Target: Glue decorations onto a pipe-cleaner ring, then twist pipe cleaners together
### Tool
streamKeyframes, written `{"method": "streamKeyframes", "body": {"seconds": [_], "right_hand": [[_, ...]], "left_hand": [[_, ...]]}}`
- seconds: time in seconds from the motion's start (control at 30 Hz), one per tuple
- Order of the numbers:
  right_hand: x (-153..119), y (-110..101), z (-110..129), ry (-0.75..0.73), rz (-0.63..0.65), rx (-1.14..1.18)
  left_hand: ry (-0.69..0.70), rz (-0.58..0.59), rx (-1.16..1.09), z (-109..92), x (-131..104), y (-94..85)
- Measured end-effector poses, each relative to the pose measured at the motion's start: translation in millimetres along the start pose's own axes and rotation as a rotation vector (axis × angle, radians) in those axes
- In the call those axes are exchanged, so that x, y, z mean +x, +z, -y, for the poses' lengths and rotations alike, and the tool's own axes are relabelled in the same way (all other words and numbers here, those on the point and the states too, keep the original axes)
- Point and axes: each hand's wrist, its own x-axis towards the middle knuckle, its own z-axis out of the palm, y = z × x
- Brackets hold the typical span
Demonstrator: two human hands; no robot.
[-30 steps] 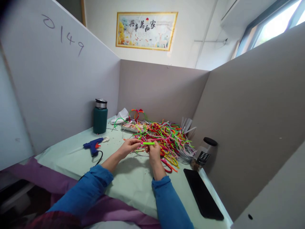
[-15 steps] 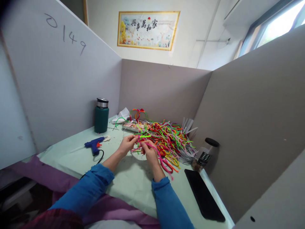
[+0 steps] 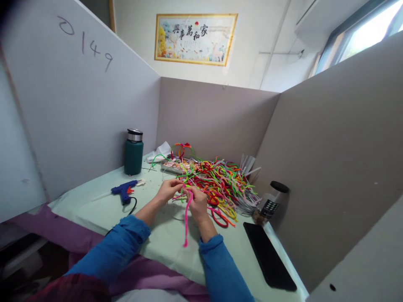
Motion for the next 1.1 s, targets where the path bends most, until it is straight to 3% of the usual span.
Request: {"method": "streamKeyframes", "body": {"seconds": [0.1,0.27,0.53,0.73,0.9,1.1], "right_hand": [[2.6,-4.1,1.3,0.060,-0.008,-0.008],[9.0,-8.4,4.9,0.223,-0.025,0.241],[18.8,-16.9,-4.6,0.498,-0.003,0.588],[18.5,-19.0,-7.6,0.561,0.013,0.611],[17.8,-18.0,-8.5,0.519,0.000,0.531],[16.3,-13.0,-13.0,0.489,-0.058,0.457]], "left_hand": [[0.038,0.062,0.104,6.7,1.9,-0.3],[0.069,0.175,0.223,12.9,0.8,0.5],[0.048,0.332,0.125,-0.3,-8.6,3.6],[0.019,0.322,0.079,-8.4,-12.2,3.3],[-0.012,0.350,0.035,-13.0,-13.8,3.4],[-0.084,0.303,-0.044,-24.1,-18.8,4.1]]}}
